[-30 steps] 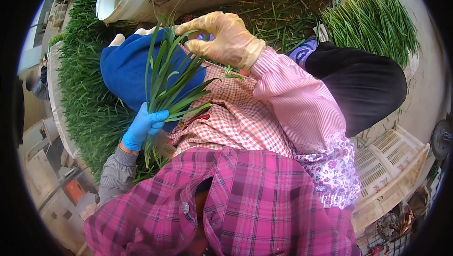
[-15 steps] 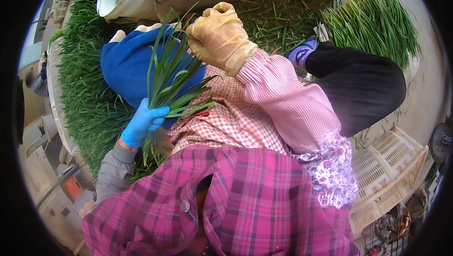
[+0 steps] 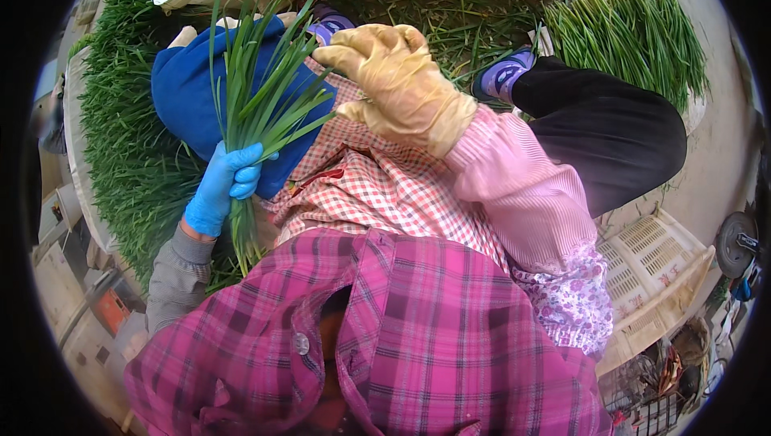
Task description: The person gathers green onions, aligns them into bunches, and ties them with red rubber bands. The person places the finished bundles on a nearby surface and continues the process with additional green onions.
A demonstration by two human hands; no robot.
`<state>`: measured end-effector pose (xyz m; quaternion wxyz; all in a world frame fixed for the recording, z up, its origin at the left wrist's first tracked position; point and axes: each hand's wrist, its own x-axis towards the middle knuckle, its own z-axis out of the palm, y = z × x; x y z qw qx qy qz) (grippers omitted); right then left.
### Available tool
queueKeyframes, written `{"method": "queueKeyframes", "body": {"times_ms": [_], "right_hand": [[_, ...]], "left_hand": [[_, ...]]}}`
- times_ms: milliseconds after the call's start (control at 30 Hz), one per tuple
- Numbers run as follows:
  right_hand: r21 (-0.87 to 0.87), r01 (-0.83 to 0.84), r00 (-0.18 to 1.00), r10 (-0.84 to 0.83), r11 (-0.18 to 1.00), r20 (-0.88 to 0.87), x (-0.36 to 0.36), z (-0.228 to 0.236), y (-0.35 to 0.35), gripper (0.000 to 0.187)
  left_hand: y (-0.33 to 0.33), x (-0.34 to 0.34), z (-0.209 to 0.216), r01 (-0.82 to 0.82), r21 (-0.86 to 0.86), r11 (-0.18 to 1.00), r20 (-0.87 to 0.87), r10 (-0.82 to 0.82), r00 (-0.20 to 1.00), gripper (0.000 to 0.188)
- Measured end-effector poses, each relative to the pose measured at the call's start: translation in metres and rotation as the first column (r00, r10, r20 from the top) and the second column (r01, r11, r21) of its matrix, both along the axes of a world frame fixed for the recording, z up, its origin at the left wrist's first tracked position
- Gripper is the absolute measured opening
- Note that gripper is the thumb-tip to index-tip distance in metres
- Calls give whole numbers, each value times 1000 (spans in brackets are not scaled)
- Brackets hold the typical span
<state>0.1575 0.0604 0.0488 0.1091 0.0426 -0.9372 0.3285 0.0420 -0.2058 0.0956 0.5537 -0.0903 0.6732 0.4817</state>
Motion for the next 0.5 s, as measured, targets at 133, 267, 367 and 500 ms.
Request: {"method": "queueKeyframes", "body": {"times_ms": [133, 267, 367, 500], "right_hand": [[260, -78, 987, 112, 963, -118, -18, -11, -25, 15], [-490, 102, 972, -192, 866, -136, -20, -12, -21, 21], [-637, 193, 920, -363, 746, -146, -32, 0, -2, 17], [-11, 242, 870, -221, 970, -441, -62, 32, 3, 7]], "left_hand": [[-2, 0, 1, 4, -34, 999, 15, -3, 1000, 17], [2, 0, 8, 63, -9, 998, 42, -63, 997, 19], [5, 3, 7, 93, -48, 994, -40, -95, 995, 23], [3, 7, 2, 58, -70, 996, -61, -62, 996, 14]]}}
